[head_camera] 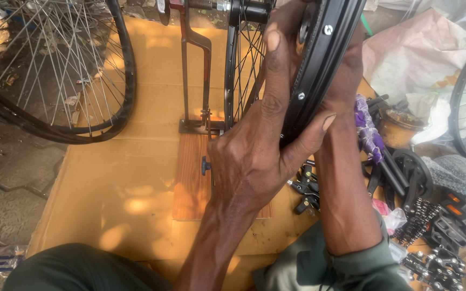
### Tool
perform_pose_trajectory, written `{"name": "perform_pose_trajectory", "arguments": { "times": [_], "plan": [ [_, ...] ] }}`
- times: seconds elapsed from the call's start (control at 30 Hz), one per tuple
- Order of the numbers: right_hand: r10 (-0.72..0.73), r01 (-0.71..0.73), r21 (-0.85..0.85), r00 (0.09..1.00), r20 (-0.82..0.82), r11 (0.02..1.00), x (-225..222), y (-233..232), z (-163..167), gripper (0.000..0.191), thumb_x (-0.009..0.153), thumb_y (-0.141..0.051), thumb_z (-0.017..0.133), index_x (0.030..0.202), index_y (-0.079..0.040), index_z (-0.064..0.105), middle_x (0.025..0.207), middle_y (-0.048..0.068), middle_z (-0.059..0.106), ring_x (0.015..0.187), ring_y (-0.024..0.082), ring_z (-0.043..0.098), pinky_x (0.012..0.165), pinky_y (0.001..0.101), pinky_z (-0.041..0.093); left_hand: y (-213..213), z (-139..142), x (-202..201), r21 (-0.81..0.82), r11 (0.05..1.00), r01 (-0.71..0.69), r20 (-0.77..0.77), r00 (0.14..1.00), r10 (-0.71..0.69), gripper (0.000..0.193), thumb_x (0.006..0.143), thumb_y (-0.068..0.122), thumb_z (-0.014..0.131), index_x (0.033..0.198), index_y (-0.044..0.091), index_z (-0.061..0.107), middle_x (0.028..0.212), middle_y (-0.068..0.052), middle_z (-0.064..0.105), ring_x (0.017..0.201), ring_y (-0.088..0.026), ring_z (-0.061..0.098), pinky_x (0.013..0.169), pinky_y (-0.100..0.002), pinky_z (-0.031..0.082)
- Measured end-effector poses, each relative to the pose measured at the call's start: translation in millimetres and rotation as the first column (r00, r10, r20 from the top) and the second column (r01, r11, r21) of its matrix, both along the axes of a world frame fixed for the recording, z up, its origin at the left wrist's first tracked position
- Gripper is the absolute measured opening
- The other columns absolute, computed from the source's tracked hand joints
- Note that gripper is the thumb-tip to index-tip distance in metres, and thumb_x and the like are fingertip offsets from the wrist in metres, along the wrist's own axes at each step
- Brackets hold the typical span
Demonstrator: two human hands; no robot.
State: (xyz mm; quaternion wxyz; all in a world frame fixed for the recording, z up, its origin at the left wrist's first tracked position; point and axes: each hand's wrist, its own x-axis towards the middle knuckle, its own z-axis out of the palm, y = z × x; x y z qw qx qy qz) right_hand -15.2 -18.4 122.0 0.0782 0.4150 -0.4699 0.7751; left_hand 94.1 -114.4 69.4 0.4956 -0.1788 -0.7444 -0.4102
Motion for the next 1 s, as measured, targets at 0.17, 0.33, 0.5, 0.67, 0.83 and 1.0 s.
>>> {"name": "perform_pose_trajectory", "arguments": {
  "times": [0.17, 0.33, 0.5, 0.67, 0.83, 1.0],
  "plan": [
    [-0.142, 0.176, 0.177, 0.971, -0.194, 0.968, 13, 3, 11, 0.027, 0.089, -0.006, 0.075, 0.112, -0.007, 0.061, 0.099, 0.009, 0.069, 0.081, 0.012, 0.065, 0.050, 0.0173, 0.047, 1, -4, -5, 0.080, 0.994, 0.079, 0.080, 0.993, -0.086, 0.076, 0.111, 0.044, 0.064, 0.160, 0.007, 0.019, 0.112, -0.010, 0.074, 0.085, -0.010, 0.075, 0.067, -0.021, 0.060],
    [-0.737, 0.771, -0.110, 0.543, -0.403, 0.628, 18, -17, -9, 0.024, 0.103, 0.003, 0.083, 0.112, -0.004, 0.062, 0.101, 0.004, 0.058, 0.087, 0.013, 0.053, 0.070, 0.0234, 0.046, 4, -5, -7, 0.017, 1.000, -0.007, 0.077, 0.997, 0.006, 0.072, 0.105, 0.041, 0.070, 0.159, 0.016, 0.030, 0.082, 0.000, 0.072, 0.067, -0.007, 0.069, 0.062, -0.024, 0.061],
    [-0.492, 0.588, 0.038, 0.709, -0.504, 0.808, 16, 9, -2, 0.026, 0.101, 0.003, 0.082, 0.114, -0.005, 0.061, 0.110, 0.004, 0.064, 0.100, 0.011, 0.061, 0.086, 0.0241, 0.050, 1, -7, 2, 0.052, 0.998, 0.033, 0.090, 0.995, -0.038, 0.074, 0.104, 0.042, 0.072, 0.161, 0.021, 0.029, 0.084, 0.002, 0.071, 0.074, -0.006, 0.070, 0.064, -0.023, 0.061],
    [-0.160, 0.240, 0.354, 0.957, -0.240, 0.904, 26, 40, 25, 0.021, 0.095, -0.011, 0.079, 0.105, -0.009, 0.060, 0.123, 0.006, 0.068, 0.109, 0.012, 0.067, 0.095, 0.0239, 0.058, 4, -10, 4, 0.075, 0.994, 0.077, 0.103, 0.991, -0.085, 0.072, 0.107, 0.043, 0.069, 0.163, 0.025, 0.027, 0.090, 0.003, 0.073, 0.080, -0.003, 0.073, 0.070, -0.021, 0.063],
    [-0.418, 0.435, 0.047, 0.886, -0.198, 0.899, 40, -1, -14, 0.043, 0.091, -0.030, 0.081, 0.122, -0.006, 0.064, 0.115, 0.002, 0.067, 0.094, 0.011, 0.069, 0.086, 0.0256, 0.063, 2, -18, -4, 0.063, 0.997, 0.052, 0.120, 0.991, -0.059, 0.072, 0.106, 0.042, 0.074, 0.162, 0.021, 0.035, 0.083, 0.002, 0.072, 0.075, -0.005, 0.073, 0.067, -0.023, 0.062],
    [-0.525, 0.642, 0.040, 0.660, -0.538, 0.765, 30, 22, -41, 0.033, 0.099, -0.023, 0.080, 0.119, -0.004, 0.062, 0.115, 0.007, 0.065, 0.095, 0.017, 0.063, 0.084, 0.0275, 0.058, -2, -16, 4, 0.054, 0.996, 0.076, 0.024, 0.997, -0.077, 0.076, 0.107, 0.044, 0.069, 0.168, 0.025, 0.028, 0.097, 0.000, 0.073, 0.086, -0.006, 0.074, 0.075, -0.020, 0.064]
  ]
}}
